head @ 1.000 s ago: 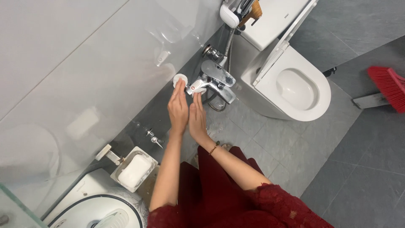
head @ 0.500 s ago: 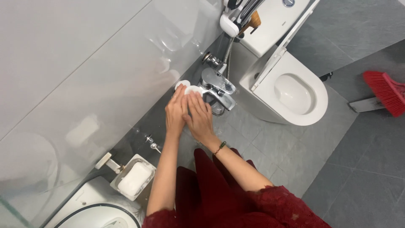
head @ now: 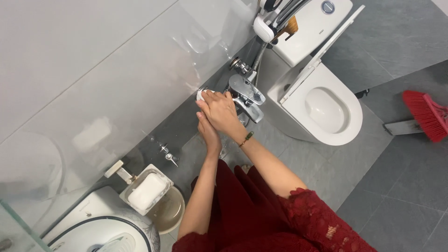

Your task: Cleaning a bathroom mixer tap and surrounding area using spray cleaner and a cloth.

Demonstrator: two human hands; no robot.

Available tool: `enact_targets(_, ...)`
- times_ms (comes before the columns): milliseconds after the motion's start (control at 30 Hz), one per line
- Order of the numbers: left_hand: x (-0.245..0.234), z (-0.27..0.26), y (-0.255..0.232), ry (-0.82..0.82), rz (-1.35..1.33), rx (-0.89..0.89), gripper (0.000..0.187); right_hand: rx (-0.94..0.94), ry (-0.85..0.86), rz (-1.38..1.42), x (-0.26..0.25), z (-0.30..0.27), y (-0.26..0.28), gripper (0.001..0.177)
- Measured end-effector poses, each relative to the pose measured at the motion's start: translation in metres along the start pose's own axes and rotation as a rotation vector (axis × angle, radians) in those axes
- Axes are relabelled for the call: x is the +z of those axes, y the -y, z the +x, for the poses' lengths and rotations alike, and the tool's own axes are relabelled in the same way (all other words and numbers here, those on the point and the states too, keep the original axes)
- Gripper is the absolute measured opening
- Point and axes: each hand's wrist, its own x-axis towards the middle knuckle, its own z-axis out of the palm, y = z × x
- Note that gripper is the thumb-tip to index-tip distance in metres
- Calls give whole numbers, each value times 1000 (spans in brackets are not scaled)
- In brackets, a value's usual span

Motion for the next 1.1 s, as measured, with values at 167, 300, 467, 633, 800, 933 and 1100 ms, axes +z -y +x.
enact_targets(167,1,14,10,-32,-118,-44,62,-9,16,5,-5,-7,2,52)
enact_targets(300,-11,28,-2,121,-218,-137,73,-87,-20,-65,-26,-9,17,55)
enact_targets(467,-34,60,53,186,-244,-268,76,-54,29,1,8,5,2,58)
enact_targets(633,-24,25,-5,261,-92,-263,86,-15,39,21,-21,-8,22,58)
enact_targets(800,-19,30,-19,239,-52,-307,88,-66,-12,-72,-29,-12,20,54)
enact_targets(933,-31,55,20,310,-68,-344,95,21,83,-78,-10,-1,7,60)
enact_targets(1100,-25,79,48,292,-278,-416,91,-73,-12,-199,-2,-1,12,64)
